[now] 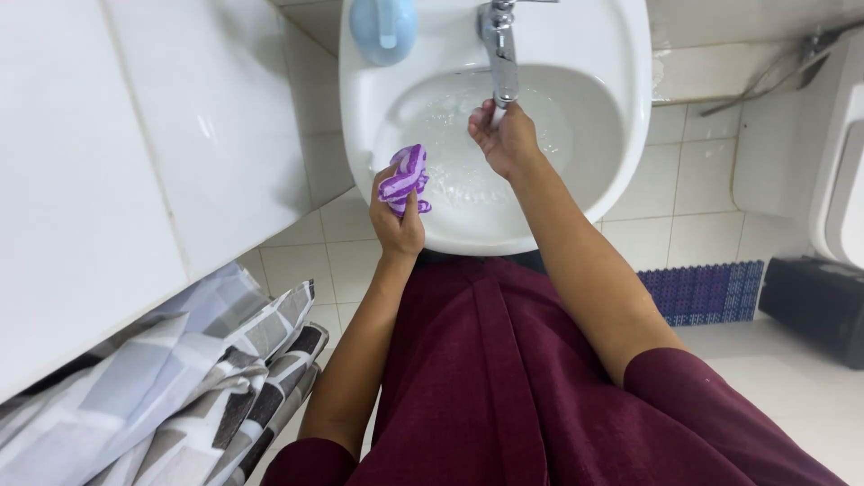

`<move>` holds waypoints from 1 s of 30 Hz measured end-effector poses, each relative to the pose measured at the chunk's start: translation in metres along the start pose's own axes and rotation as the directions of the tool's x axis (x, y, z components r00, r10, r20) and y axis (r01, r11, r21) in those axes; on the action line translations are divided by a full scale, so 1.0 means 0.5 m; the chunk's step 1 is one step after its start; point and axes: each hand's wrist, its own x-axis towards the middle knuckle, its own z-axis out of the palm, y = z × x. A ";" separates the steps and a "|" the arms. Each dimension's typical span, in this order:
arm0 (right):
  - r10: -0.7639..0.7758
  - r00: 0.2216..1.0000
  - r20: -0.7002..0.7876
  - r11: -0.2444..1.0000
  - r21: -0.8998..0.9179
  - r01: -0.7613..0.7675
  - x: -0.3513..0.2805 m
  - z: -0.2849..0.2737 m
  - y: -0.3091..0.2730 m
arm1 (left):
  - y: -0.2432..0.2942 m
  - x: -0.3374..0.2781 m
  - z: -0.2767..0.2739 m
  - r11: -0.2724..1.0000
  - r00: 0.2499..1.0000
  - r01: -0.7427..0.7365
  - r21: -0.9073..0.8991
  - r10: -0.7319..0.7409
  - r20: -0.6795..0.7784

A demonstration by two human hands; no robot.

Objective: The person cleans a bathroom sink using a purple striped cloth and a blue spray bottle. They wet the cloth, wipe the sink basin and faucet, rinse the cloth under running water, and repeat the wiping process before folding the cloth.

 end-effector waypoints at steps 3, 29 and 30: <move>-0.051 0.993 0.105 0.993 0.108 0.040 0.038 0.043 0.036 | -0.004 -0.008 -0.024 0.999 0.998 -0.053 0.004 0.053 -0.038; -0.188 0.951 0.244 0.977 0.147 0.155 0.042 0.102 0.049 | 0.115 0.300 -0.029 0.933 0.935 -0.349 0.082 0.353 -0.041; -0.187 0.951 0.248 0.978 0.143 0.155 0.036 0.138 0.033 | 0.117 0.275 -0.049 0.933 0.934 -0.350 0.083 0.354 -0.046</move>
